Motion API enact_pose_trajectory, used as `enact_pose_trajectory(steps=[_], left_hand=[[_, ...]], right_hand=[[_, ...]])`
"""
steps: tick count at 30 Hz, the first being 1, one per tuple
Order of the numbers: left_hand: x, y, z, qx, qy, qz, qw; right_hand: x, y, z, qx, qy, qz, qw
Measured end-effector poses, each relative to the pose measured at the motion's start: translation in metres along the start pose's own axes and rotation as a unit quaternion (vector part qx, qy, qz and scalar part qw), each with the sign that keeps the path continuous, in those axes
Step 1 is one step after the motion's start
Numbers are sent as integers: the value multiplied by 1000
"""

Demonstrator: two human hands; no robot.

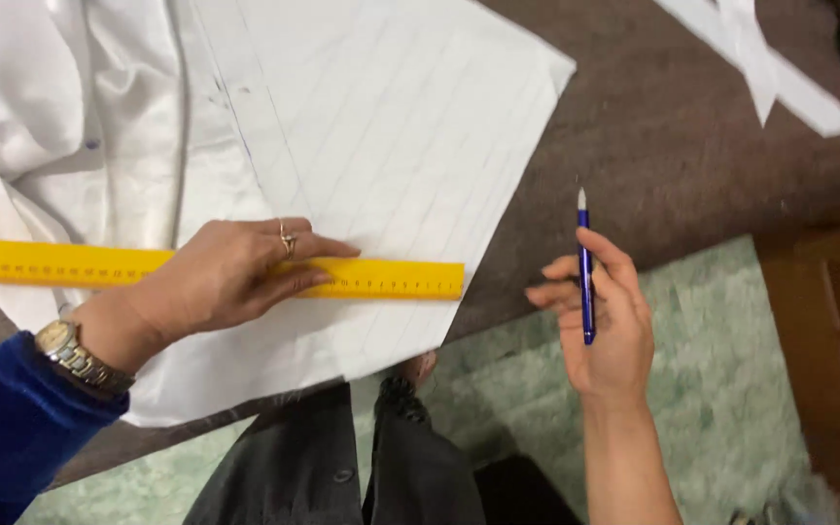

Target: The person marks straight lines on a large white fabric using a yellow ruler and a blue pen, then cuts along the marked lines with scissors. The fabric is laid flat on a wooden table, and the person adjusts the ruler repeatedly to draw multiple parallel lines before cutting.

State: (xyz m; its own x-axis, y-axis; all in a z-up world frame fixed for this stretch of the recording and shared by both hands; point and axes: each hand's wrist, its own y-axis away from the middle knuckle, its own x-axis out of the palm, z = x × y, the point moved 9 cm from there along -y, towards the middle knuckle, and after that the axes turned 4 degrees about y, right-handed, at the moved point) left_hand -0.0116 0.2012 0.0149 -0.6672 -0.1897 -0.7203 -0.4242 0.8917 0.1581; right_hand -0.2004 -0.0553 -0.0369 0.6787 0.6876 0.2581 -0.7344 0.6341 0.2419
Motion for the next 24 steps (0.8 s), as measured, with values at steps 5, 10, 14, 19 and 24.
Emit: enact_pose_trajectory(steps=[5,10,14,19,24], left_hand=[[17,3,16,55,-10,27,998],[11,4,23,105,-41,17,994],[17,6,13,165,-169,58,970],[19,16,10,66,-158,67,983],[16,23,-7,-73,-74,63,993]], right_hand=[[14,45,-10,-28,-17,-38,999],[27,80,-21,-102,38,-87,990],[36,102,-18,-156,71,-104,980],[28,112,-30,-132,93,-170,972],[16,117,-38,-122,52,-222,966]])
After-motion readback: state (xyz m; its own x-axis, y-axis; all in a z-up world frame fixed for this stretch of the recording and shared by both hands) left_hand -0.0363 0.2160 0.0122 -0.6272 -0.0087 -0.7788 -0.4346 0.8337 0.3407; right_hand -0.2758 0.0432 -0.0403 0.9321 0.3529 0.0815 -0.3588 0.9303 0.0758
